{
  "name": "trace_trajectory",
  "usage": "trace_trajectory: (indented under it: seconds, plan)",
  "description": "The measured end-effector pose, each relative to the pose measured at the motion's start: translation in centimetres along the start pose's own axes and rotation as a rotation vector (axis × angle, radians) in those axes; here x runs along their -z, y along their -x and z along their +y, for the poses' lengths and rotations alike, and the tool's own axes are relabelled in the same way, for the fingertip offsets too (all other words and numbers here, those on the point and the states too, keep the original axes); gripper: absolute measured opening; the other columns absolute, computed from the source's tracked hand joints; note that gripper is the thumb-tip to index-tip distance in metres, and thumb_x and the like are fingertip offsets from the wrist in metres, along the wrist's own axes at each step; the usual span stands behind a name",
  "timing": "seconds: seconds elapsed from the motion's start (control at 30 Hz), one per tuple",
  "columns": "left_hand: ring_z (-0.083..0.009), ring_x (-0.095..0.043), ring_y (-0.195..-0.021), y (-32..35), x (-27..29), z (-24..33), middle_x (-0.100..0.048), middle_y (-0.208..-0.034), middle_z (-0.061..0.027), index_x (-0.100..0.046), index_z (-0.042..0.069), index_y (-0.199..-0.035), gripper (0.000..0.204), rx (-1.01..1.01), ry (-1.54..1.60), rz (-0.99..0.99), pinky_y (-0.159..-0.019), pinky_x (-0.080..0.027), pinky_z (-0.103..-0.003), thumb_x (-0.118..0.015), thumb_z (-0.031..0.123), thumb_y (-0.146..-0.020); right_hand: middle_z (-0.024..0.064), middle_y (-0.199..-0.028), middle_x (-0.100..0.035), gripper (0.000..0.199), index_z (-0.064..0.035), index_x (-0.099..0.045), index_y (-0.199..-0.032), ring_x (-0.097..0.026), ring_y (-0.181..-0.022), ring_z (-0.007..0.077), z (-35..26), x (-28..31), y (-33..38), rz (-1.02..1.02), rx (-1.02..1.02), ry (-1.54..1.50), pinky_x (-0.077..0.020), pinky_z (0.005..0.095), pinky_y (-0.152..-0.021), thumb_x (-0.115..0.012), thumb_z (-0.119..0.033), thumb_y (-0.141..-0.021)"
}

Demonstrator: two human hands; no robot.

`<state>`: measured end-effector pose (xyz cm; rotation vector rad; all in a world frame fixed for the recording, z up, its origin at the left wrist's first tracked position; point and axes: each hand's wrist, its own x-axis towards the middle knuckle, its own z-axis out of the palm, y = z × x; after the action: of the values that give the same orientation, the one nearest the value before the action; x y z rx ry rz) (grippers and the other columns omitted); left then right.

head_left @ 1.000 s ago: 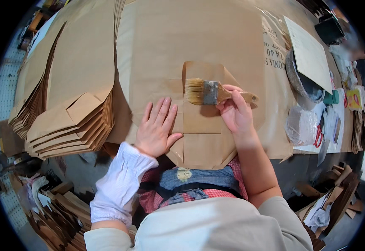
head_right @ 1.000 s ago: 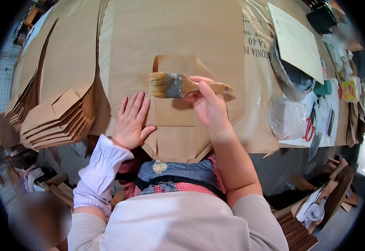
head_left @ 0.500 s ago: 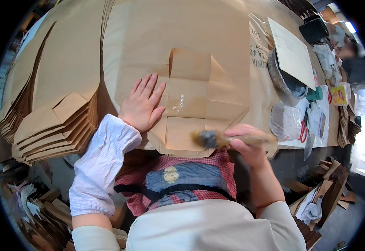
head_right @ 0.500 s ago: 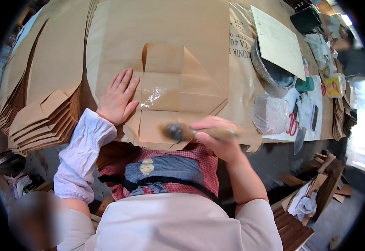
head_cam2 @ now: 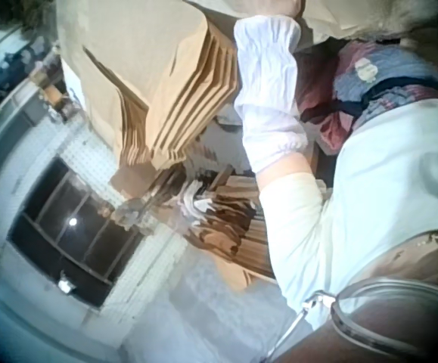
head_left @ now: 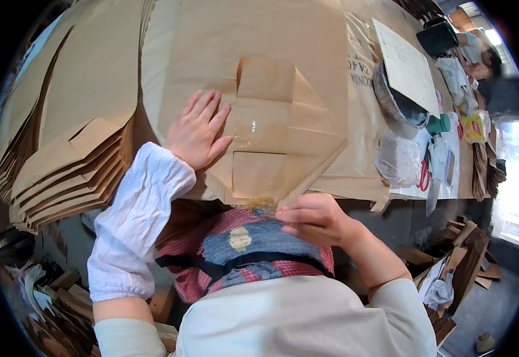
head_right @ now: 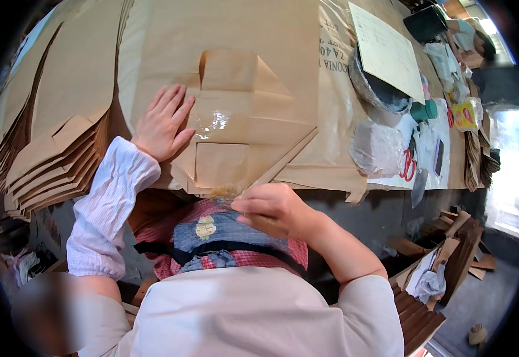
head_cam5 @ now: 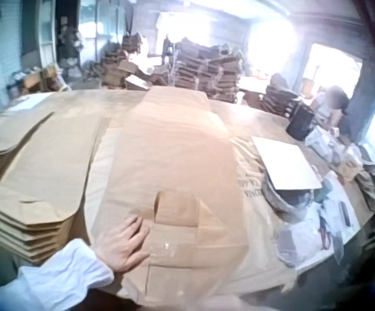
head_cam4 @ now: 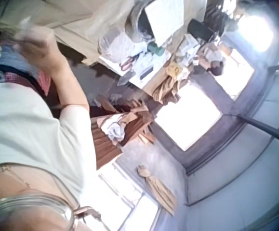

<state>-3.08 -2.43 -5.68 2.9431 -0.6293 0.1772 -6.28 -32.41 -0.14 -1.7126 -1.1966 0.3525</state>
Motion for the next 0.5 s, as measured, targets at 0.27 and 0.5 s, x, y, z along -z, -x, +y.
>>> trace_trajectory:
  seconds: [0.27,0.5]
  plan:
    - [-0.0334,-0.052,-0.120,-0.8,-2.6,-2.9,-0.057,-0.128,-0.0152,-0.065,0.006,-0.115,0.030,-0.024,0.442,0.195,-0.095,-0.047,-0.039,-0.066,0.017,-0.087,0.0114,-0.094,-0.066,0.036,0.0002,-0.065,-0.101,-0.063,-0.081,0.0303,2.2,-2.2,-8.4,0.022,0.167,0.230,-0.0520,0.0378,-0.066,-0.071,-0.001,-0.066]
    - [-0.0345,-0.056,-0.111,-0.4,-2.3,-1.9,-0.058,-0.115,-0.0167,-0.065,0.004,-0.109,0.029,0.012,0.349,0.250,-0.090,-0.049,-0.041,-0.070,0.015,-0.083,0.0096,-0.090,-0.061,0.038,-0.0010,-0.061,-0.102,-0.061,-0.083,0.0277,-0.5,-1.6,-4.2,-0.194,0.036,0.276,-0.0518,0.0365,-0.068,-0.068,-0.006,-0.065]
